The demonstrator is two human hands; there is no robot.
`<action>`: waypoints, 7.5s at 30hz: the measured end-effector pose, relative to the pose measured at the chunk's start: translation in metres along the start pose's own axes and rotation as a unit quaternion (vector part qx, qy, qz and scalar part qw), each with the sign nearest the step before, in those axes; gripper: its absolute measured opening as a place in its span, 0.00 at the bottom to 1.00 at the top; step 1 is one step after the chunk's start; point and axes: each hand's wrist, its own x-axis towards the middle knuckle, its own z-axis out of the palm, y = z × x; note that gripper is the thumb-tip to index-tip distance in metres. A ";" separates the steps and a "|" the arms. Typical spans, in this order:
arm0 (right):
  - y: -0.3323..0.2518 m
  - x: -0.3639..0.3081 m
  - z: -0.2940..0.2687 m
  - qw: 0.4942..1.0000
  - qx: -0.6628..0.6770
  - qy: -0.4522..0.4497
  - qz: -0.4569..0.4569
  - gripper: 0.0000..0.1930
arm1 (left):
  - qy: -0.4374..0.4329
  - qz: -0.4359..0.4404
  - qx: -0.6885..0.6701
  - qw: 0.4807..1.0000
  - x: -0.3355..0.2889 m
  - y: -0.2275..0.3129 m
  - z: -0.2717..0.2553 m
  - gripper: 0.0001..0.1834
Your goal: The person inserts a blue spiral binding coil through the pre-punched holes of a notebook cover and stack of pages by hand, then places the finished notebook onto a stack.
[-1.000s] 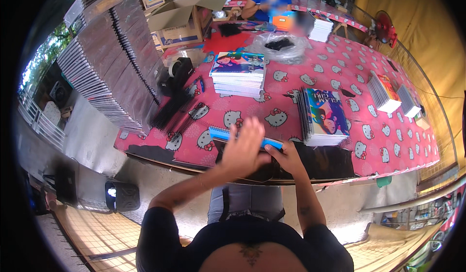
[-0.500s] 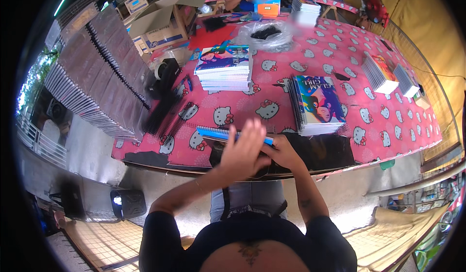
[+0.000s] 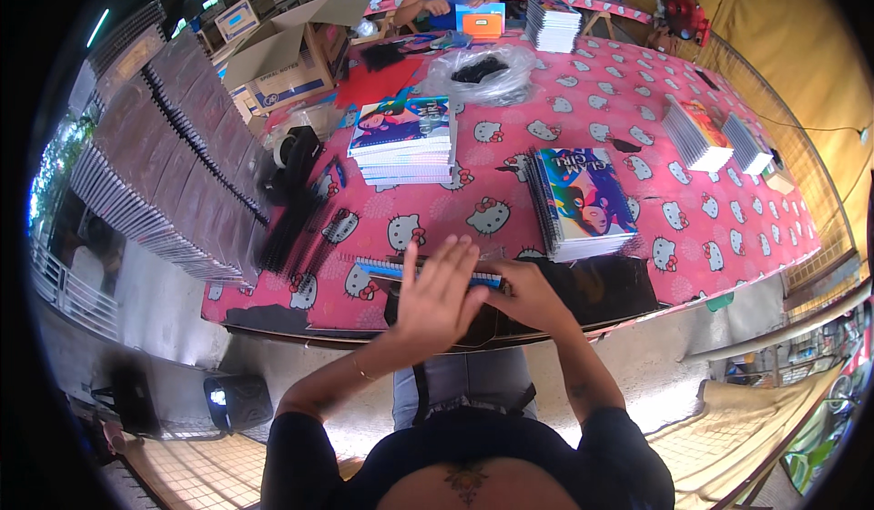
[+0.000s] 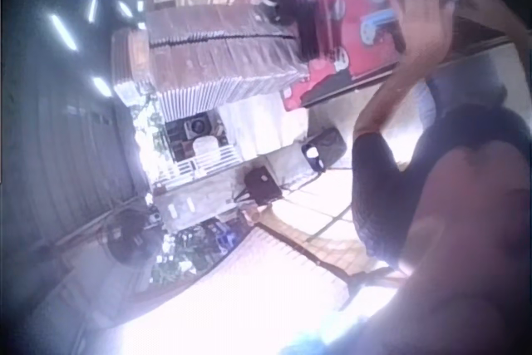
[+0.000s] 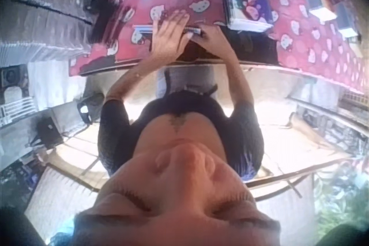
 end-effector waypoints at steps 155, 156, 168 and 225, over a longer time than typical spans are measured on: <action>-0.044 0.055 0.079 0.921 -0.351 0.069 -0.152 0.12 | 0.159 -0.305 -0.223 0.912 -0.061 -0.070 -0.021 0.13; -0.039 0.056 0.081 0.918 -0.361 0.066 -0.151 0.10 | 0.135 -0.291 -0.201 0.926 -0.061 -0.072 -0.023 0.12; -0.036 0.065 0.081 0.938 -0.288 0.105 -0.161 0.07 | 0.077 -0.255 -0.146 0.953 -0.059 -0.063 -0.032 0.09; -0.033 0.062 0.086 0.949 -0.271 0.089 -0.132 0.08 | -0.012 -0.187 -0.107 0.977 -0.027 -0.077 -0.044 0.12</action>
